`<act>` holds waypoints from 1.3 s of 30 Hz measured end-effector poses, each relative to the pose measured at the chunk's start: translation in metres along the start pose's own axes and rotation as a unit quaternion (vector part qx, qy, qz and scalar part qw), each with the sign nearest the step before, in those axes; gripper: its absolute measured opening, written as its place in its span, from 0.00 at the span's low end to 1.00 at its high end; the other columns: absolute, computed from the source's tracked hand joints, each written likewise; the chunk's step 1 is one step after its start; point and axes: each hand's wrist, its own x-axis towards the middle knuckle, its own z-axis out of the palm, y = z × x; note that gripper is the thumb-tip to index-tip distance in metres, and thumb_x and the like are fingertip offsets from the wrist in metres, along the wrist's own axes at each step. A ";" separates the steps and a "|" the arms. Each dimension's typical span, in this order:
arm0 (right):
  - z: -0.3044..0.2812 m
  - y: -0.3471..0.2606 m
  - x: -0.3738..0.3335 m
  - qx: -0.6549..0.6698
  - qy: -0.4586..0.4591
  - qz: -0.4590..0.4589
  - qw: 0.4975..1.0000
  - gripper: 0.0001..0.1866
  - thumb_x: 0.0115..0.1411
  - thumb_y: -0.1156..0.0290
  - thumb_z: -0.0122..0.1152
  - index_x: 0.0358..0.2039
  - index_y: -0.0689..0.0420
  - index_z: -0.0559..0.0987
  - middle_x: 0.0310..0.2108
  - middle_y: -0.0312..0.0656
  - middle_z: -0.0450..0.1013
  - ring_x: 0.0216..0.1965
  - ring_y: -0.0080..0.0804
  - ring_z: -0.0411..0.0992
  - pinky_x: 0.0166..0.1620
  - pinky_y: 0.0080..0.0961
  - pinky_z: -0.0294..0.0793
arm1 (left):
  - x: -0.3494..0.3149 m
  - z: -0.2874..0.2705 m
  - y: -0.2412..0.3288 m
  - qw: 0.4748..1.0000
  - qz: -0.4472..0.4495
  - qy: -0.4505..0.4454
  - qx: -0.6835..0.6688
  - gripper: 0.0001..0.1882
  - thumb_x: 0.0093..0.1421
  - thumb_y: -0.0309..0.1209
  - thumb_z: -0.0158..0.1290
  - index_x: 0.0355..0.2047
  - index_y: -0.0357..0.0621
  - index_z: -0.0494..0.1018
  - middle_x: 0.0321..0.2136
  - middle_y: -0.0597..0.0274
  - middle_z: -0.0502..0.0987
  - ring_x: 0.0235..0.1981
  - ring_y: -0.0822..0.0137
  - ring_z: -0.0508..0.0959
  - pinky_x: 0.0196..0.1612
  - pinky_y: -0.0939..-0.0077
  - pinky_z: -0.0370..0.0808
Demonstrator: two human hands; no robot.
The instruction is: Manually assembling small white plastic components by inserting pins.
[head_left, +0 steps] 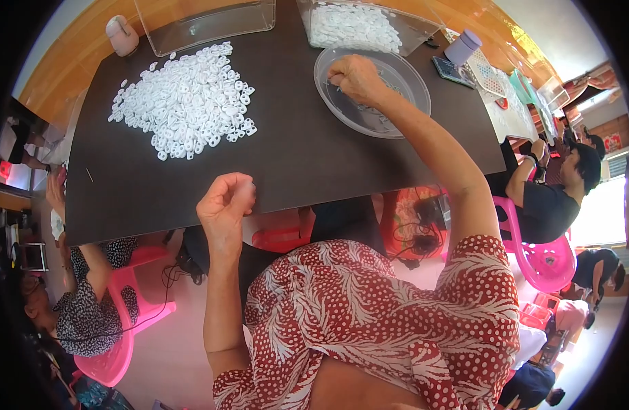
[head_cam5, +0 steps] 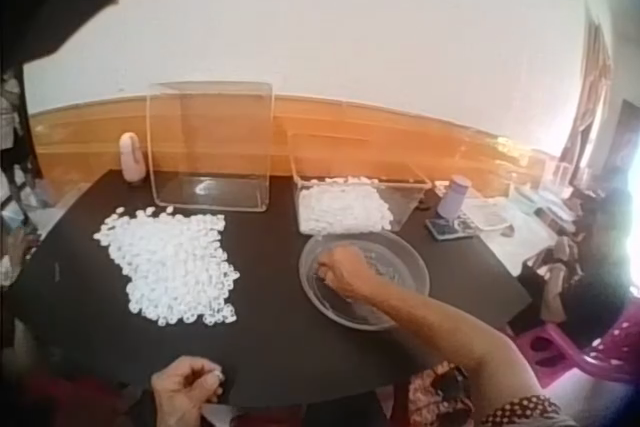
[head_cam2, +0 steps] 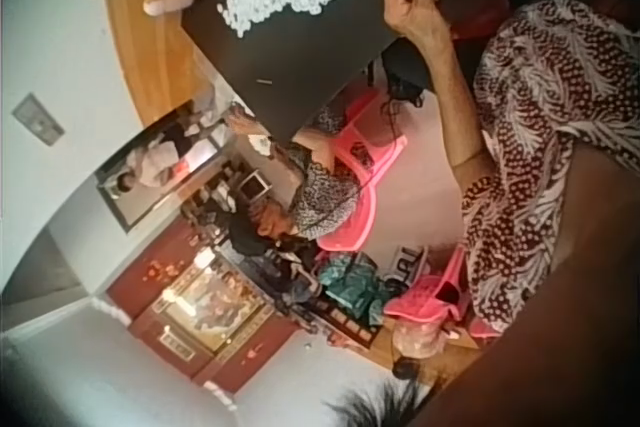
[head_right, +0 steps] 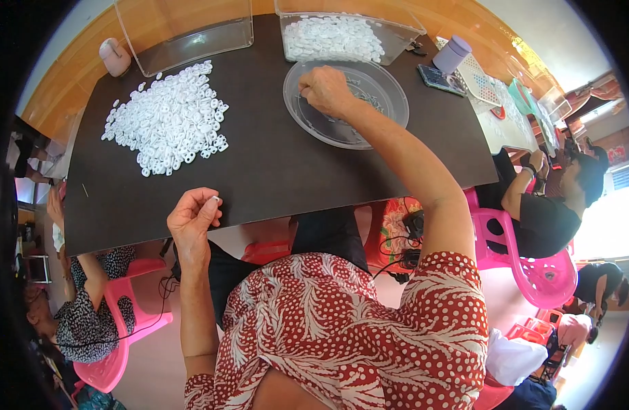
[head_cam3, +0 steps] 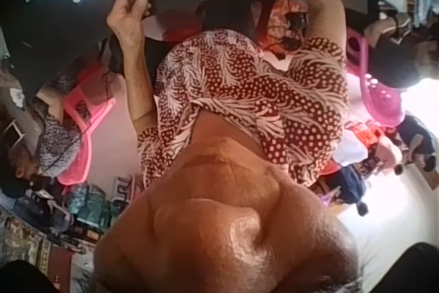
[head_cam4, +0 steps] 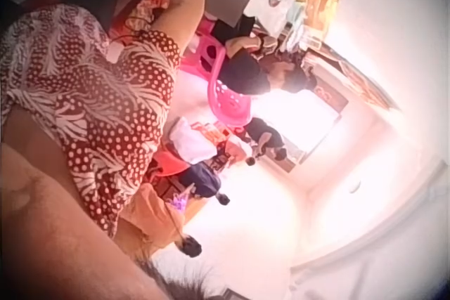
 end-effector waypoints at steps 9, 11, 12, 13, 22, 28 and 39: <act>0.006 -0.008 0.003 -0.024 -0.060 -0.026 0.998 0.04 0.45 0.73 0.54 0.20 0.58 0.75 0.24 0.53 0.72 0.32 0.55 0.69 0.35 0.46 0.69 | -0.001 -0.001 -0.002 0.999 0.013 0.018 -0.035 0.05 0.56 0.24 0.55 0.33 0.36 0.74 0.25 0.63 0.75 0.21 0.79 0.71 0.23 0.88 0.67; 0.007 -0.006 0.003 -0.031 -0.055 -0.036 0.997 0.06 0.47 0.73 0.53 0.19 0.61 0.71 0.22 0.50 0.71 0.29 0.52 0.69 0.33 0.41 0.67 | -0.001 0.000 -0.002 0.999 0.019 0.022 -0.045 0.05 0.56 0.24 0.55 0.33 0.36 0.73 0.25 0.63 0.75 0.21 0.79 0.71 0.22 0.88 0.67; 0.007 -0.006 0.002 -0.028 -0.056 -0.042 0.997 0.06 0.47 0.73 0.53 0.19 0.61 0.71 0.22 0.50 0.71 0.29 0.52 0.69 0.33 0.41 0.67 | -0.002 0.000 -0.001 0.998 0.023 0.025 -0.053 0.05 0.56 0.24 0.54 0.33 0.36 0.73 0.25 0.63 0.75 0.21 0.79 0.71 0.22 0.88 0.67; 0.006 -0.006 -0.001 -0.021 -0.043 -0.051 0.998 0.06 0.47 0.72 0.53 0.20 0.62 0.71 0.23 0.51 0.71 0.29 0.52 0.69 0.33 0.41 0.67 | -0.003 0.001 -0.001 0.997 0.026 0.028 -0.061 0.05 0.56 0.24 0.54 0.33 0.36 0.73 0.25 0.63 0.75 0.21 0.79 0.71 0.22 0.88 0.67; -0.032 -0.033 -0.016 0.085 0.028 0.032 0.996 0.05 0.49 0.75 0.56 0.28 0.60 0.74 0.25 0.49 0.73 0.28 0.43 0.72 0.33 0.32 0.71 | -0.002 -0.003 0.009 0.993 0.027 0.047 -0.104 0.09 0.58 0.22 0.51 0.39 0.32 0.72 0.27 0.55 0.76 0.22 0.73 0.74 0.24 0.82 0.72; -0.040 -0.099 -0.036 0.285 -0.027 0.063 0.956 0.06 0.51 0.76 0.60 0.32 0.60 0.78 0.25 0.32 0.71 0.27 0.14 0.65 0.32 0.14 0.66 | -0.004 0.001 0.008 0.985 0.013 0.041 -0.168 0.06 0.58 0.20 0.50 0.35 0.31 0.71 0.27 0.52 0.76 0.22 0.71 0.75 0.24 0.82 0.72; 0.013 -0.184 -0.059 0.526 -0.126 0.074 0.838 0.06 0.50 0.78 0.61 0.30 0.64 0.77 0.22 0.30 0.70 0.25 0.12 0.65 0.28 0.13 0.66 | -0.019 0.002 0.011 0.985 0.021 0.037 -0.165 0.07 0.60 0.24 0.50 0.35 0.31 0.71 0.26 0.54 0.76 0.22 0.72 0.75 0.23 0.81 0.72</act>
